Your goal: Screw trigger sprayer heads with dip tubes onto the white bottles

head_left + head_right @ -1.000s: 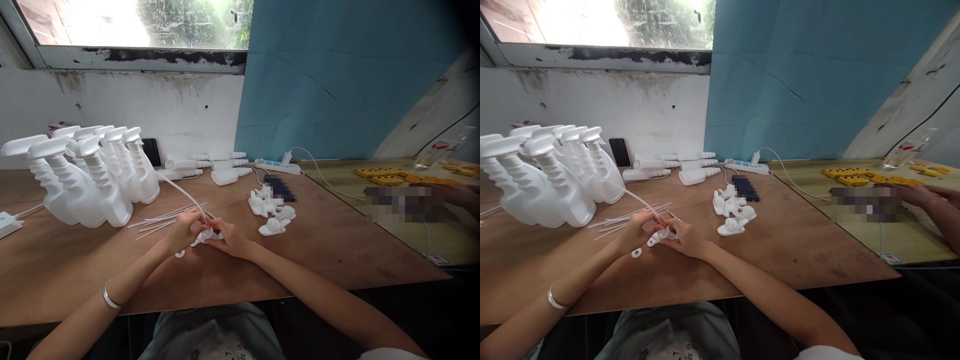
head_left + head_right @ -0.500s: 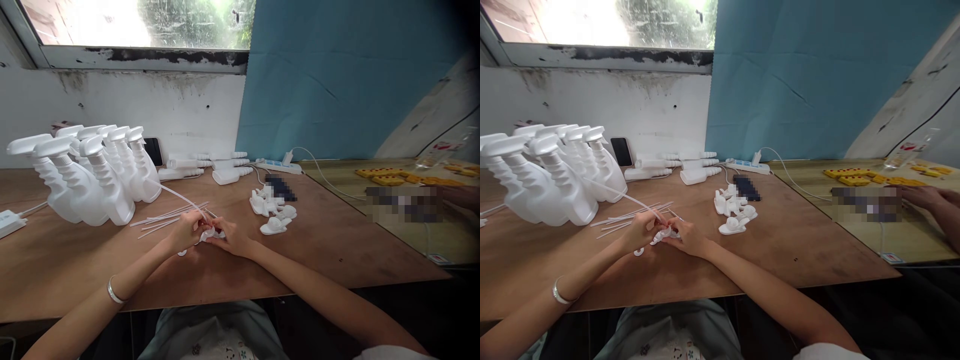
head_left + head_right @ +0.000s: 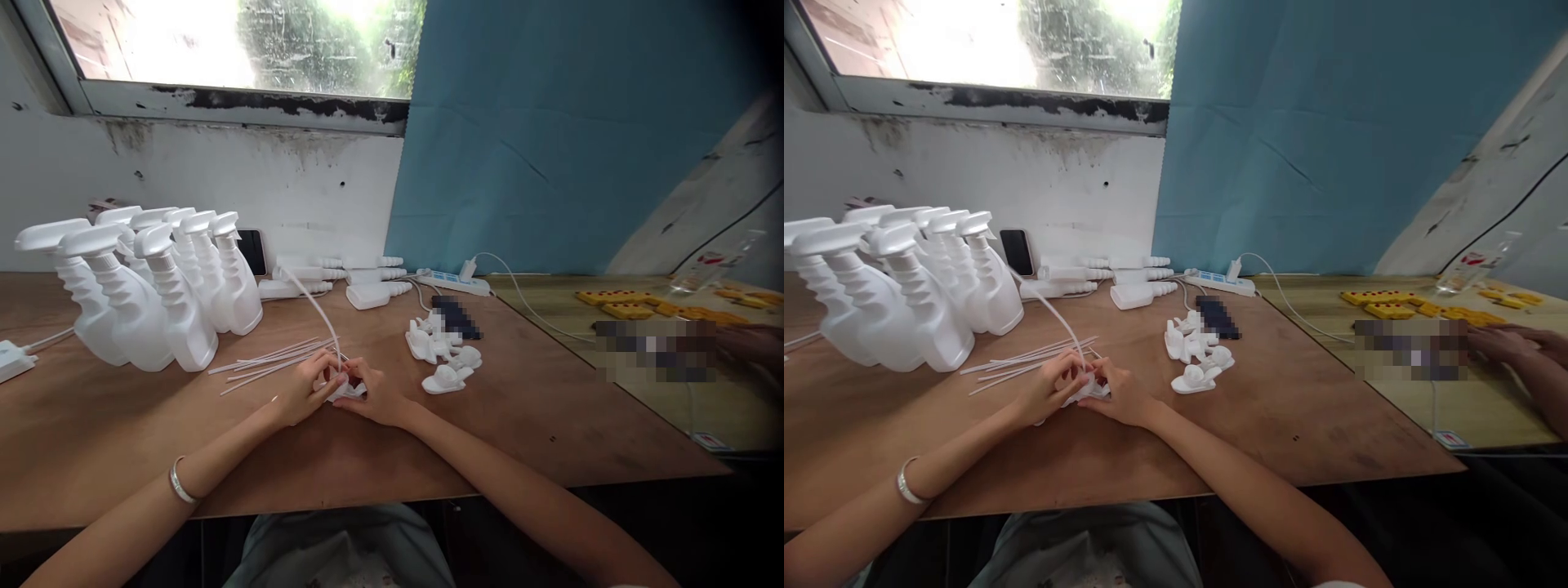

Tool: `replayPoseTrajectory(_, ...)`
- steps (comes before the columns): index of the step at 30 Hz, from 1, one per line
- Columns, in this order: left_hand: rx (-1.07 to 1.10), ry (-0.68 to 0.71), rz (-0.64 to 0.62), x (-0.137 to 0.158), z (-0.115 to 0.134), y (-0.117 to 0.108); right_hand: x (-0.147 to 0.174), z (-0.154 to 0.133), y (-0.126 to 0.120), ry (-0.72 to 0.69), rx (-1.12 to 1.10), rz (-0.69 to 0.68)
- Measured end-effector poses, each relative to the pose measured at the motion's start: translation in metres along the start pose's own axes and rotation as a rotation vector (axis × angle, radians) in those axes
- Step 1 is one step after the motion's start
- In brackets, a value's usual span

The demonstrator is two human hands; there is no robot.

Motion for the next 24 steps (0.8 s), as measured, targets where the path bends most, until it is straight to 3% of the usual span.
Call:
replayPoseTrajectory(4, -0.014, -0.061, -0.009, -0.001, -0.008, -0.002, 0.0, 0.003, -0.001, 0.043, 0.009, 0.041)
replayPoseTrajectory(11, -0.01, -0.163, -0.173, -0.002, -0.02, 0.006, -0.003, 0.004, -0.007, 0.083, 0.109, 0.117)
replayPoseTrajectory(18, 0.04, -0.28, -0.228, 0.0, -0.031, 0.01, -0.003, 0.002, -0.011, 0.093, 0.328, 0.071)
replayPoseTrajectory(24, 0.149, -0.353, -0.198, 0.0, -0.035, 0.009, -0.004, 0.0, -0.008, 0.091, 0.335, 0.022)
Point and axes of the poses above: each hand's wrist, its own x-axis away from the middle knuckle, its own y-axis out of the palm, z = x × y, the point moved 5 cm from there along -x, towards the middle knuckle, and after that the axes turned 2 degrees about z, right-handed, at the moved point
